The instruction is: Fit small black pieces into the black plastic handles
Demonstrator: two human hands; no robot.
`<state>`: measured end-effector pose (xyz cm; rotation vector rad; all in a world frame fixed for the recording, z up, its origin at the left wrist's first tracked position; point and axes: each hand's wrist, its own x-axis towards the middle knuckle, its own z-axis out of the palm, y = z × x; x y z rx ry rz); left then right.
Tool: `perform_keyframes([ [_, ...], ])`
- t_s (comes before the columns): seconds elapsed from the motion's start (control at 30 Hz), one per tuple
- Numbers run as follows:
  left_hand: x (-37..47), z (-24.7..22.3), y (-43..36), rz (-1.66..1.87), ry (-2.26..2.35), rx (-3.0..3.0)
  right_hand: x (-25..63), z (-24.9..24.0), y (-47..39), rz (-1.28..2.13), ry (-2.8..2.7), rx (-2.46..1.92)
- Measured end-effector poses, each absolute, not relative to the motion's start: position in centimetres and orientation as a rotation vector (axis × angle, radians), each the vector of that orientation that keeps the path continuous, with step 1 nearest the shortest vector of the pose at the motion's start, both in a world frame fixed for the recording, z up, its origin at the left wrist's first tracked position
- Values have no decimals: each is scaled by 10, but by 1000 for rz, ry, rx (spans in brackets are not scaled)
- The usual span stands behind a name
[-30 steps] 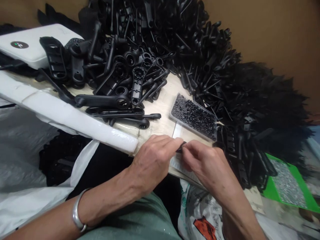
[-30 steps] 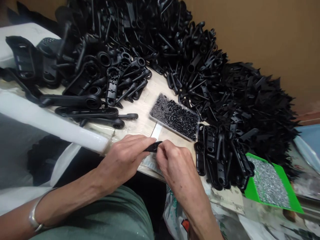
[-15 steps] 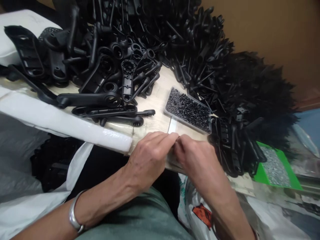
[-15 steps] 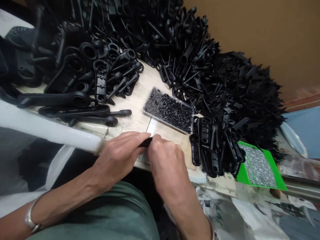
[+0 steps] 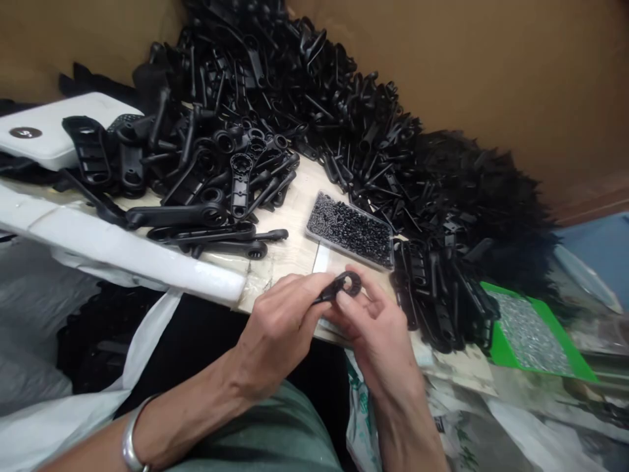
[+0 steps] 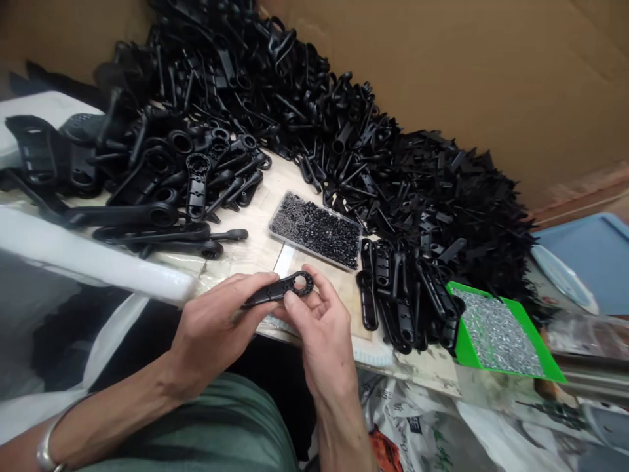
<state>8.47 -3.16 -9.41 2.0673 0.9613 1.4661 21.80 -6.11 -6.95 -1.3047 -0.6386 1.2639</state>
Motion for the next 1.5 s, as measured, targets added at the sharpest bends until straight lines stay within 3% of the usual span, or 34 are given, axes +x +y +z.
perform_keyframes([
  [0.4, 82, -95, -38, 1473, 934, 2033, 214, -67, -58, 1275, -585, -1270],
  [0.73, 80, -95, -37, 1455, 1048, 2027, 218, -67, -59, 1503, -611, -1127],
  [1.5, 80, -96, -37, 1379, 1035, 2227, 231, -53, -65, 1278, -694, -1225],
])
